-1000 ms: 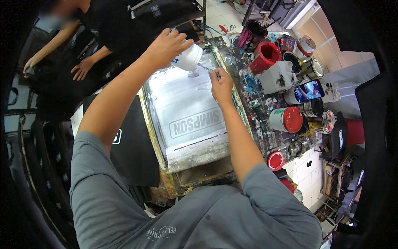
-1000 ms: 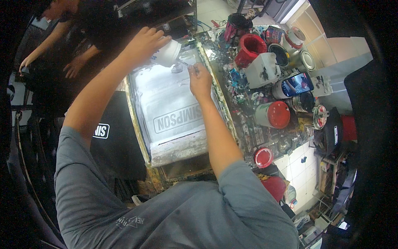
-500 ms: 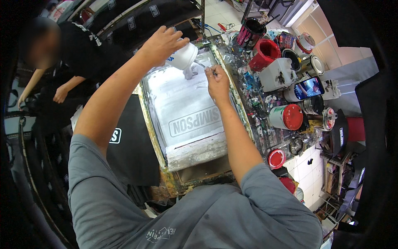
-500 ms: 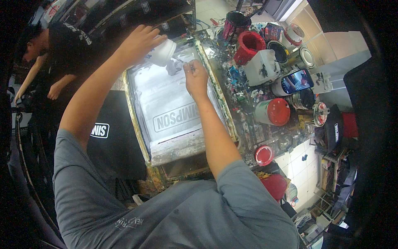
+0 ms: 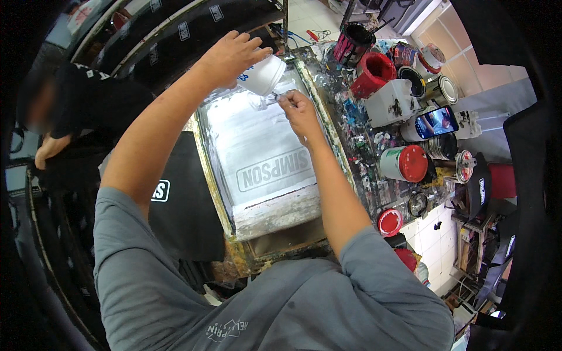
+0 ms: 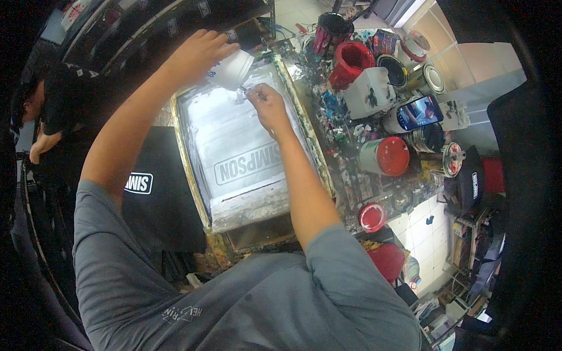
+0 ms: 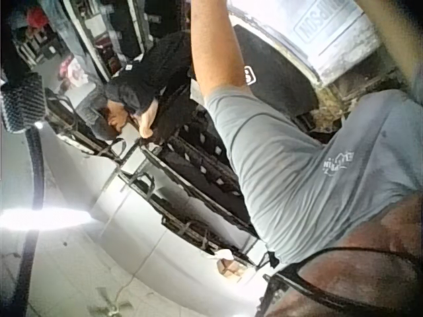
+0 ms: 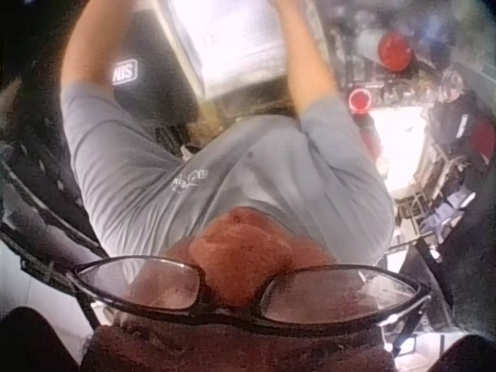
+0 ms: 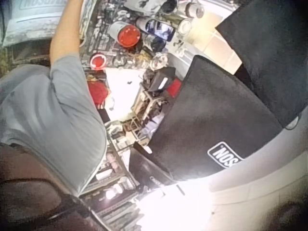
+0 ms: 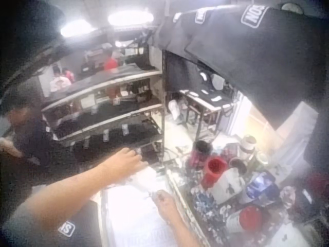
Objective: The person screen prints logos onto black bags by placing the bags on a platen, lowering a screen, and using a squeegee to apply white ink. The person also stirs the white ink in a container and adds it to the screen.
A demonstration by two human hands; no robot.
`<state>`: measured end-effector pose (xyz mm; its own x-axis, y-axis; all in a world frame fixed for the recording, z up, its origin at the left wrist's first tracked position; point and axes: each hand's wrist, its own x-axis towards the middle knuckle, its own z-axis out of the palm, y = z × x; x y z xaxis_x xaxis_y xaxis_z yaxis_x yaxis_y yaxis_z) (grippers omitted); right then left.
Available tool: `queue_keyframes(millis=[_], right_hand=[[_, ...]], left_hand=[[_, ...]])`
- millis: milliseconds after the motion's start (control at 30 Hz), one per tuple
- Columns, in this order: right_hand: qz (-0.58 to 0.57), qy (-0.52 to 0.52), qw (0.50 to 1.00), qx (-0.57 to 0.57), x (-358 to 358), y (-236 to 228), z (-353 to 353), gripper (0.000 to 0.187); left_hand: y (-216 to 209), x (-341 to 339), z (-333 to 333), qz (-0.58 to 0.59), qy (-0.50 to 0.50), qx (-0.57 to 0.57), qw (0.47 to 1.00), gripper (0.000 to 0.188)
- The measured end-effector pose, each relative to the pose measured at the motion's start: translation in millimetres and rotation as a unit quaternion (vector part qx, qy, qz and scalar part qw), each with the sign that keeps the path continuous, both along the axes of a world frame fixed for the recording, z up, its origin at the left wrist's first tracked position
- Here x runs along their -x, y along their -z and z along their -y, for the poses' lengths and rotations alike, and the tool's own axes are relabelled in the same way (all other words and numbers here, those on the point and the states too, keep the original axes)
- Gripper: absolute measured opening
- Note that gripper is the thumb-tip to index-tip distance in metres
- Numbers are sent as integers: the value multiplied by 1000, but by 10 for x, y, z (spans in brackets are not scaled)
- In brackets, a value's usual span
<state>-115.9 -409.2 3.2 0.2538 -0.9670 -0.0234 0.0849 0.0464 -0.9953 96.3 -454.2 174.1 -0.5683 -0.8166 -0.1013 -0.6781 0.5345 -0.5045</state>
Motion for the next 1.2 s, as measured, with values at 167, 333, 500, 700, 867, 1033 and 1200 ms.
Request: queue_keyframes(millis=[167,333,500,700,867,1033,1200], right_hand=[[-212,59,973,70,97,-197,-44,23],[-37,74,992,93,-31,33,-179,21],[-177,44,979,95,-25,-148,-111,17],[-183,141,953,194,149,-254,-101,19],[-157,146,954,212,107,-252,70,20],[-220,50,965,136,89,-218,112,17],[-205,57,962,169,267,-260,200,21]], left_hand=[[48,-92,-112,-25,-35,-19,999,109],[-19,-100,-94,-58,-38,-27,997,110],[-6,-114,-109,-41,-52,-54,996,113],[2,-176,-136,-30,-89,-68,993,114],[29,-128,-91,-2,-66,-62,996,111],[124,-122,-68,33,-17,-55,998,101],[221,-222,-93,35,13,12,999,81]])
